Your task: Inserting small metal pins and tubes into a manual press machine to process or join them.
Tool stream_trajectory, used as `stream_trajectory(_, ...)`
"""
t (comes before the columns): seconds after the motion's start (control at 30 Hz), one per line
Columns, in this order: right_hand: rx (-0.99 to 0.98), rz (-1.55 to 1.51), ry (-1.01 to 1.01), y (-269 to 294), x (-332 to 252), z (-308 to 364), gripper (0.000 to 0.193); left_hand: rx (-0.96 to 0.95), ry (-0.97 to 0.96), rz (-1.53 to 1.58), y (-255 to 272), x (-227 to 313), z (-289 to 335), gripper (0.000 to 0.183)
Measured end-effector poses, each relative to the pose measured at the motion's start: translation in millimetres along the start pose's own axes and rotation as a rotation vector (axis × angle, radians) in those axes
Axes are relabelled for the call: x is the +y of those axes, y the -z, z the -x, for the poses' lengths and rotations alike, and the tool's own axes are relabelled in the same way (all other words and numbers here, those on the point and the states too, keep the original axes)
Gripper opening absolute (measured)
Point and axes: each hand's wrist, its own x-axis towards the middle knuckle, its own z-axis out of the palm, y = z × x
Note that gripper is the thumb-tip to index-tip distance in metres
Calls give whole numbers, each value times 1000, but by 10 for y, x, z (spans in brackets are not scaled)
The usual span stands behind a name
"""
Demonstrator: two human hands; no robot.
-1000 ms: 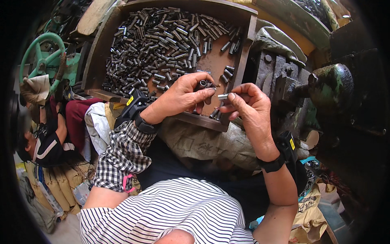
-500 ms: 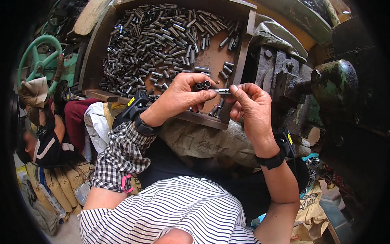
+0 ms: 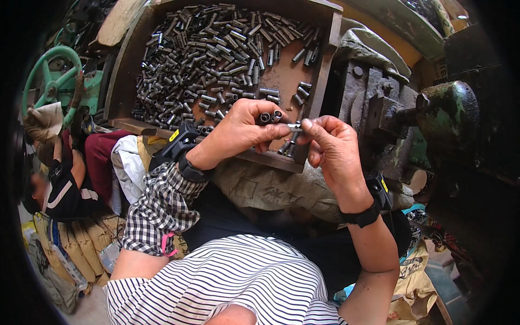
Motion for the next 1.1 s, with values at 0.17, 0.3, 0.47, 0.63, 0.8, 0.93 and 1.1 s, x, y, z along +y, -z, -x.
stream_trajectory(0.17, -142, 85, -66, 100, -70, 65, 13, 17, -32, -85, -141, 118, -64, 15)
stream_trajectory(0.3, -90, 169, 155, 184, -171, 182, 15, -8, -3, 244, -354, 248, -111, 15)
stream_trajectory(0.47, -91, 317, 221, 459, -490, 621, 23, -37, 40, 398, -758, 438, -9, 18)
stream_trajectory(0.63, 42, 776, 713, 552, -1103, 2120, 27, 83, -45, 337, -1067, 659, 222, 16)
stream_trajectory(0.8, 687, 506, 1098, 1056, -1342, 3683, 16, 156, -59, 241, -1279, 870, 746, 16)
stream_trajectory(0.93, 1291, 641, 1286, 1766, -1857, 3975, 31, 125, -76, 194, -1583, 1090, 886, 16)
stream_trajectory(1.1, 881, 377, 1263, 2322, -1693, 3463, 59, -19, -88, 306, -1993, 1174, 876, 25)
